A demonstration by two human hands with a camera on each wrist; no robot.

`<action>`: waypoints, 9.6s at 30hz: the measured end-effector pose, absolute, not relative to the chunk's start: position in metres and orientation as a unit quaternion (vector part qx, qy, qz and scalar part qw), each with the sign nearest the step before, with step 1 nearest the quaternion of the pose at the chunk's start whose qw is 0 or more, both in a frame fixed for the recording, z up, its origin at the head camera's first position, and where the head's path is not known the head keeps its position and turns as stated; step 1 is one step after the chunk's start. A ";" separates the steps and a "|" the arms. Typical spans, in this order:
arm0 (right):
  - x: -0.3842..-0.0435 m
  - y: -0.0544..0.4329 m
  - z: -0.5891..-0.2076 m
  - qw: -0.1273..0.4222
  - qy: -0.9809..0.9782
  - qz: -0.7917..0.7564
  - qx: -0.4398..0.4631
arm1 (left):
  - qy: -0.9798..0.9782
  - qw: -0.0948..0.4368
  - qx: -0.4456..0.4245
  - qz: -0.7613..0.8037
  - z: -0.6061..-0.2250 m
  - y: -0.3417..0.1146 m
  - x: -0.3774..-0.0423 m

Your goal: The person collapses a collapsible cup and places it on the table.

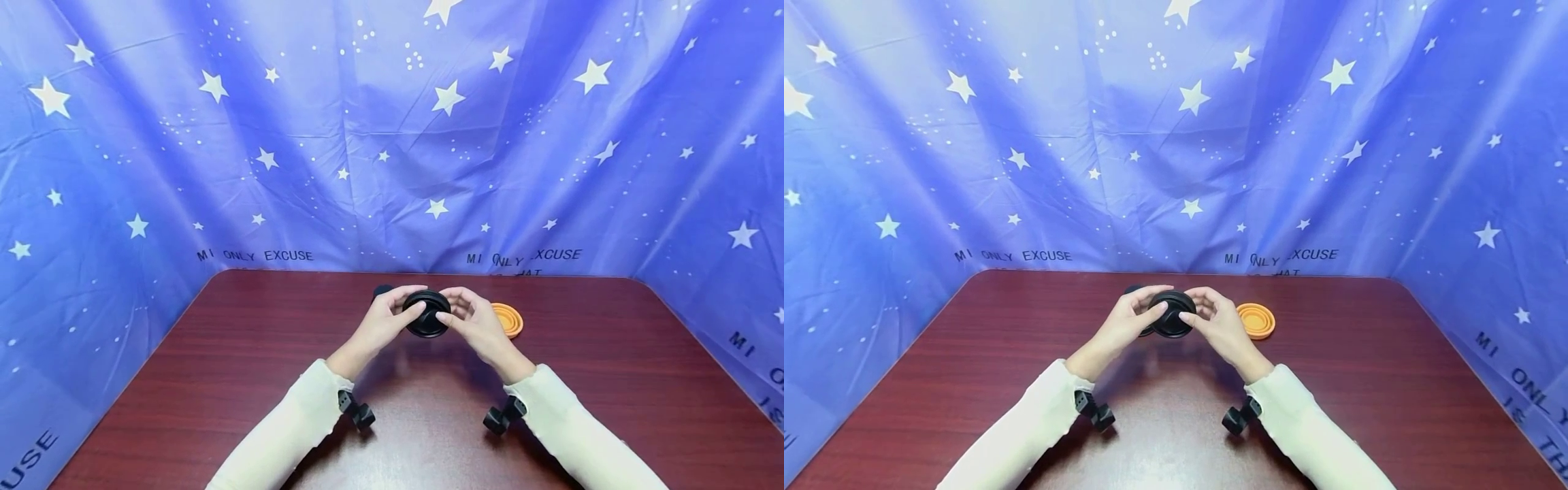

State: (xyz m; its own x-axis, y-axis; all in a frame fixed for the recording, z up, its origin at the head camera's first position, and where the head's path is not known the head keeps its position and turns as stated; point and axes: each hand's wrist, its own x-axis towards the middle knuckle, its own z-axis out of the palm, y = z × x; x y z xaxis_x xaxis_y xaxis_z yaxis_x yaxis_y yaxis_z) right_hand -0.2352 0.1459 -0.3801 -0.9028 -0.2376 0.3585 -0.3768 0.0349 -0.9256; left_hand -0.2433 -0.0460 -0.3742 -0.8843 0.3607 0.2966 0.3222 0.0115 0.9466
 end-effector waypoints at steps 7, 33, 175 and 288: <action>-0.233 0.144 -0.379 0.064 -0.724 0.658 0.197 | 0.696 -0.029 0.248 0.673 -0.380 -0.042 -0.244; -0.236 0.144 -0.375 0.044 -0.755 0.615 0.223 | 0.742 0.002 0.262 0.617 -0.354 -0.046 -0.228; -0.231 0.149 -0.375 0.068 -0.708 0.638 0.295 | 0.706 0.012 0.309 0.637 -0.354 -0.060 -0.226; -0.249 0.142 -0.393 -0.092 -0.660 0.729 0.159 | 0.706 -0.036 0.278 0.650 -0.359 -0.072 -0.230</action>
State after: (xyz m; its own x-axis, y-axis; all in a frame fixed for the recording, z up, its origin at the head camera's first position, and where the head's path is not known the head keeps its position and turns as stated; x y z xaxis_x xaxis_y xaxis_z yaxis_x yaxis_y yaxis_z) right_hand -0.2491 0.1421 -0.3934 -0.9325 -0.3441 0.1092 -0.0745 -0.1126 -0.9908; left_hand -0.2298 -0.0725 -0.3590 -0.8430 0.3461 0.4118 0.4390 0.0000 0.8985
